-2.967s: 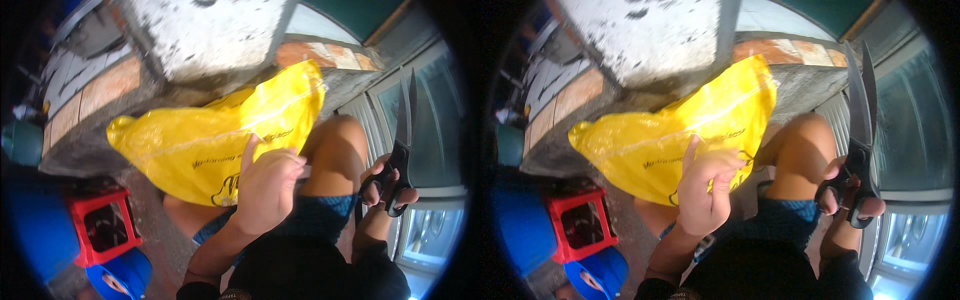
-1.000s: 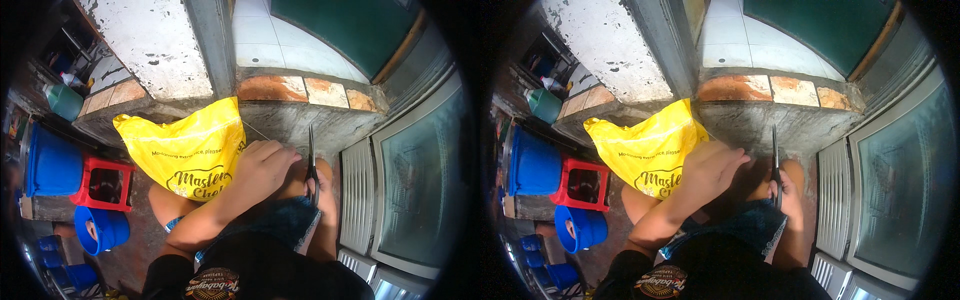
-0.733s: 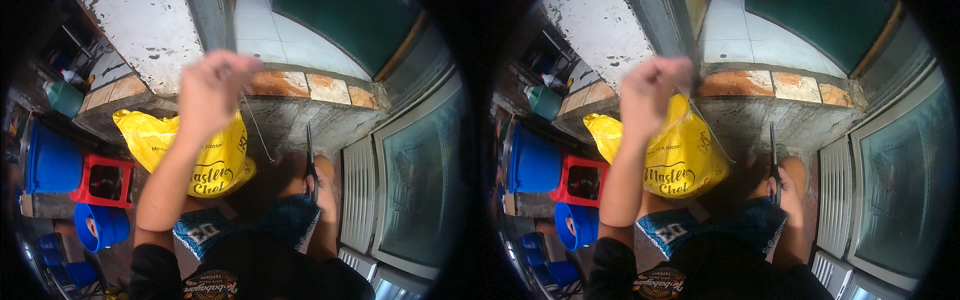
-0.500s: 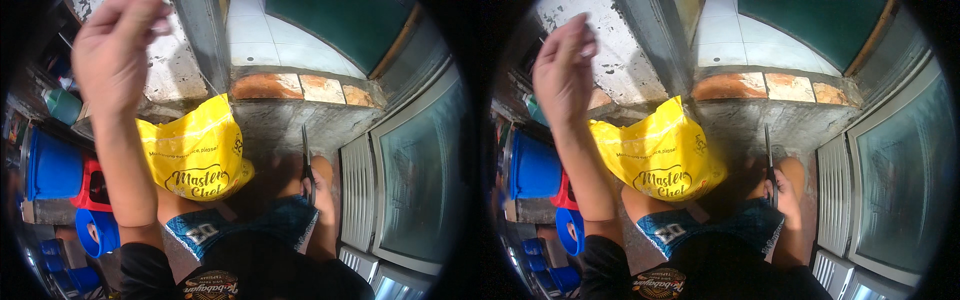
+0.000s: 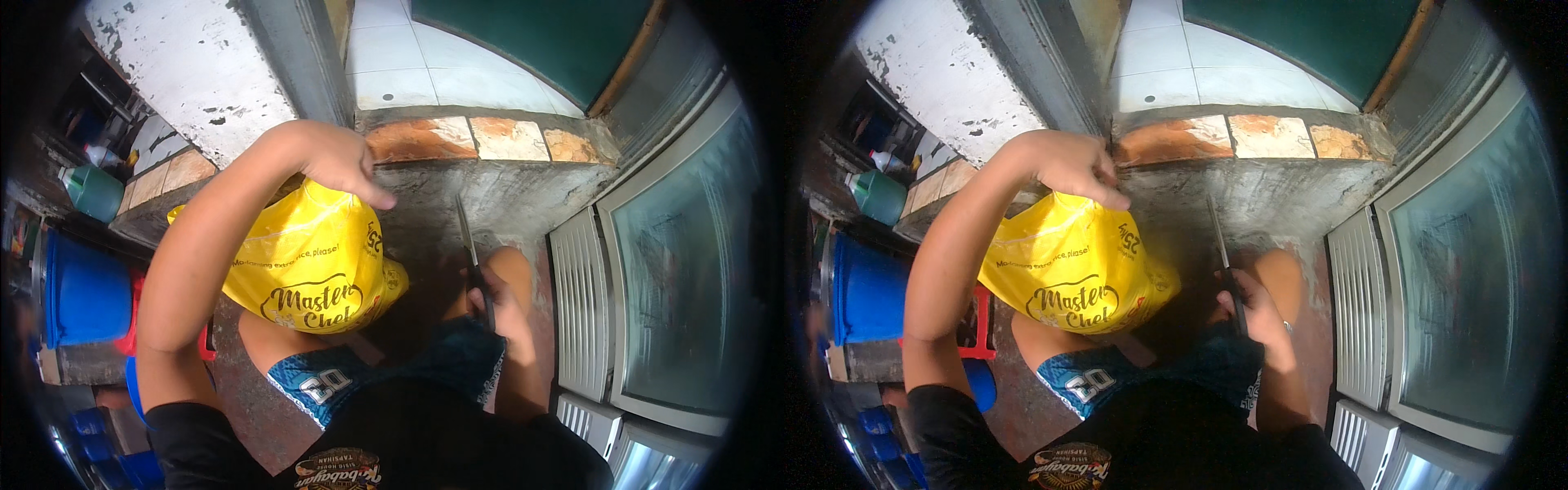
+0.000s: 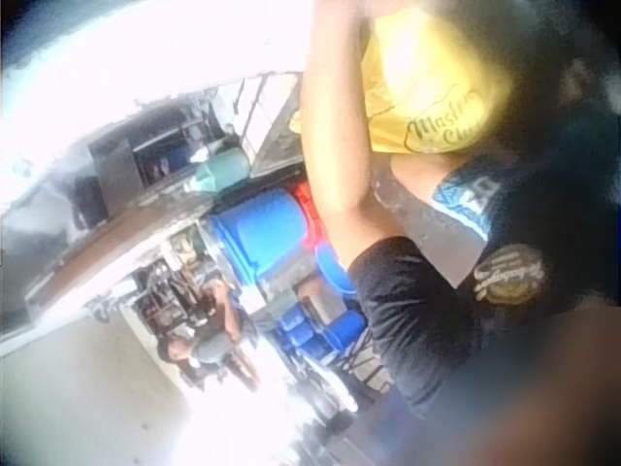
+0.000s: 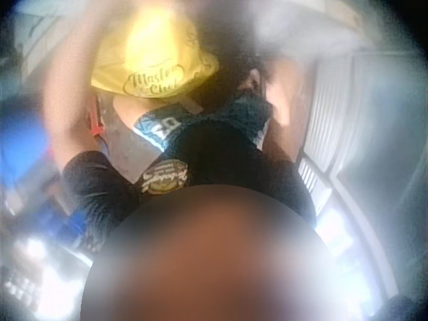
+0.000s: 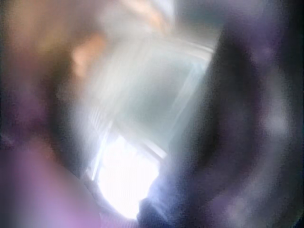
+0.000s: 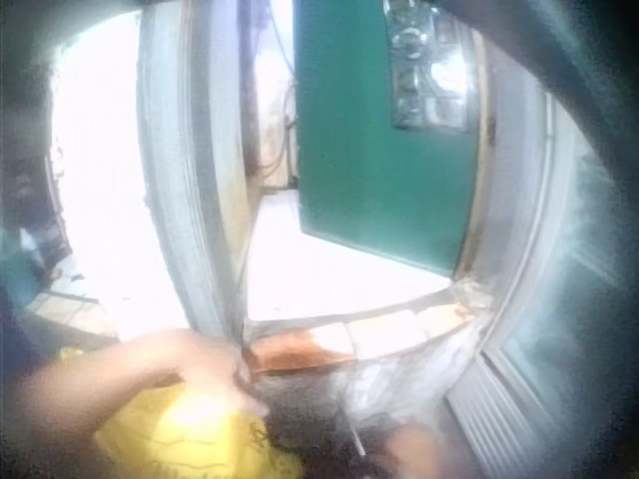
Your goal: The person carries a large yellow rice bag, places it on the floor, and uses scissors to cut the top stitching. They then pull the cut threads to open the bag.
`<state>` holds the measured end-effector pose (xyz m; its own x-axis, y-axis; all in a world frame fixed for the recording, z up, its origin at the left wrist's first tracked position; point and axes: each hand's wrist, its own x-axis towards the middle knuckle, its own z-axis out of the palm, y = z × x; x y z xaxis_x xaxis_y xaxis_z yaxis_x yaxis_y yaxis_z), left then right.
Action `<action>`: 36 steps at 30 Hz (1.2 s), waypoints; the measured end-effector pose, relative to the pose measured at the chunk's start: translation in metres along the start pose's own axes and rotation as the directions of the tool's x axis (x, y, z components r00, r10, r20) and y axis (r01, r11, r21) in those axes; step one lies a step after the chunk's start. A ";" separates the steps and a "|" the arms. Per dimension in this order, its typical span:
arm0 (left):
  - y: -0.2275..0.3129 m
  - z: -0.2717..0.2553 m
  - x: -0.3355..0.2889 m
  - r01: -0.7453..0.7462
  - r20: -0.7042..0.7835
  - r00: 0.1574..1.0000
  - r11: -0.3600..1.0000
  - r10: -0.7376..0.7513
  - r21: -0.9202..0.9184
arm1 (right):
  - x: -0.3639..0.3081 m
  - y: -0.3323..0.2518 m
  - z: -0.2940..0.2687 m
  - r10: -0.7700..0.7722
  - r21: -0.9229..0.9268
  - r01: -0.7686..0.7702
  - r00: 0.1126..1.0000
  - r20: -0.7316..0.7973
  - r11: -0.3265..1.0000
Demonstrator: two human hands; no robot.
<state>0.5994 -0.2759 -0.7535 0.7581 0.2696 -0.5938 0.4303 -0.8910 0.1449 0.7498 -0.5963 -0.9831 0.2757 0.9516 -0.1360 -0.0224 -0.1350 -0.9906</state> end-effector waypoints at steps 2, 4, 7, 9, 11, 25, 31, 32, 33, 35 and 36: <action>-0.001 -0.009 0.007 -0.006 0.133 0.991 0.996 -0.006 0.088 | -0.005 0.002 0.003 -0.014 0.019 0.014 1.000 0.025 1.000; -0.004 -0.014 0.006 -0.014 0.159 0.987 0.999 0.007 0.044 | -0.010 0.007 0.003 -0.019 0.052 0.017 0.999 0.042 0.999; -0.015 -0.008 0.005 0.048 0.058 0.998 0.972 -0.035 -0.230 | -0.014 0.017 0.000 0.008 0.075 -0.012 0.999 0.047 0.997; -0.023 0.003 0.008 0.131 0.000 0.989 0.885 -0.146 -0.446 | -0.013 0.021 -0.003 0.061 0.034 -0.063 0.997 0.048 0.997; -0.031 0.010 0.011 0.213 0.002 0.970 0.838 -0.245 -0.502 | -0.011 0.022 -0.006 0.047 0.071 -0.050 0.998 0.042 0.996; -0.027 -0.007 -0.062 -0.065 -0.681 0.671 0.892 -0.293 -0.448 | -0.011 0.011 -0.004 0.061 0.075 -0.061 0.998 0.004 0.995; -0.020 -0.056 -0.120 -0.259 -0.972 0.220 0.956 -0.082 -0.139 | -0.012 0.014 0.002 0.073 0.080 -0.075 0.997 0.025 0.994; -0.016 -0.067 -0.137 -0.128 -0.992 0.092 0.987 -0.084 -0.096 | -0.012 0.014 0.002 0.069 0.074 -0.071 0.997 0.028 0.995; -0.013 -0.073 -0.149 -0.033 -0.996 0.083 0.998 -0.044 -0.047 | -0.012 0.014 0.001 0.051 0.077 -0.054 0.998 0.043 0.996; -0.008 -0.076 -0.174 0.119 -0.997 0.072 0.992 0.039 0.047 | -0.012 0.014 0.000 0.012 0.044 -0.014 0.999 0.032 0.999; -0.005 -0.072 -0.185 0.157 -0.995 0.074 0.985 0.061 0.072 | -0.012 0.015 -0.001 -0.012 0.043 0.010 0.999 0.042 0.999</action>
<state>0.4921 -0.2949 -0.5874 0.5700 0.3290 0.7529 0.5072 -0.8618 -0.0074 0.7467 -0.6095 -0.9964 0.2356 0.9638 -0.1248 -0.0611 -0.1135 -0.9917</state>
